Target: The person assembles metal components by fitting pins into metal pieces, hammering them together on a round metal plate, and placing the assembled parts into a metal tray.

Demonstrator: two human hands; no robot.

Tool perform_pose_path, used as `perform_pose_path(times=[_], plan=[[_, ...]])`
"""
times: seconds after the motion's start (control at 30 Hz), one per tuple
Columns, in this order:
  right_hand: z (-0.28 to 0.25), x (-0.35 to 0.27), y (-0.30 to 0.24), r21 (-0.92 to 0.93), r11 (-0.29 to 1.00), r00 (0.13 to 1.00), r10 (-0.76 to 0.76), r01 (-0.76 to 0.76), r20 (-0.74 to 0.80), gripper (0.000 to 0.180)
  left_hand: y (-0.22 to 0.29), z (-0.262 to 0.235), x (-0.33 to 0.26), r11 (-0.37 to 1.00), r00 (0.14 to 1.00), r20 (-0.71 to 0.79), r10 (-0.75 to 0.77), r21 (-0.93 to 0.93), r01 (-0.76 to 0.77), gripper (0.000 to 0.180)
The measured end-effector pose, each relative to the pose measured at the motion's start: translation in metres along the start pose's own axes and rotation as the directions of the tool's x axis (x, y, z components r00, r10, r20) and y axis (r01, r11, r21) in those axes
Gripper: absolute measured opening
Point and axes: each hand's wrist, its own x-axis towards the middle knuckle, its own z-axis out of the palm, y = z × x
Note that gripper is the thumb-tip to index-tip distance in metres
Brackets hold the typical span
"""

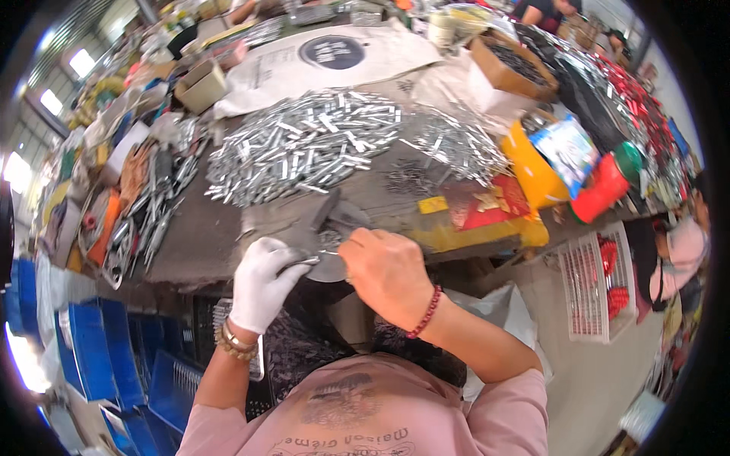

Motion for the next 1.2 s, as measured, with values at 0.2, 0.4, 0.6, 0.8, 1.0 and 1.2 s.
perform_pose_path(times=[0.2,0.4,0.6,0.8,1.0,1.2], plan=[[0.003,0.01,-0.005,-0.109,0.993,0.999,-0.036,0.035,-0.012,0.011,-0.002,-0.002,-0.008,0.995,0.998,-0.021,-0.058,0.085,0.059,0.016],[0.006,0.01,-0.001,-0.073,0.995,0.998,-0.064,0.062,-0.019,0.012,-0.005,-0.001,-0.007,0.991,0.999,-0.037,-0.011,0.133,0.015,0.019],[0.004,0.012,0.001,-0.074,0.995,0.998,-0.069,0.068,-0.015,0.01,-0.008,0.002,-0.009,0.998,0.999,-0.05,-0.01,0.067,0.013,0.021],[0.007,0.014,0.009,-0.005,0.997,0.997,-0.075,0.075,-0.005,0.011,-0.008,0.003,-0.009,0.998,0.998,-0.058,-0.02,0.053,0.023,0.022],[0.015,0.015,0.013,0.08,0.994,0.997,-0.067,0.069,-0.027,0.017,-0.002,0.005,-0.006,0.999,0.999,-0.051,-0.009,0.039,0.011,0.021],[0.007,0.013,0.008,0.156,0.988,0.996,0.008,0.006,-0.088,0.021,-0.007,0.005,-0.01,0.994,0.997,-0.074,0.016,0.11,-0.008,0.018]])
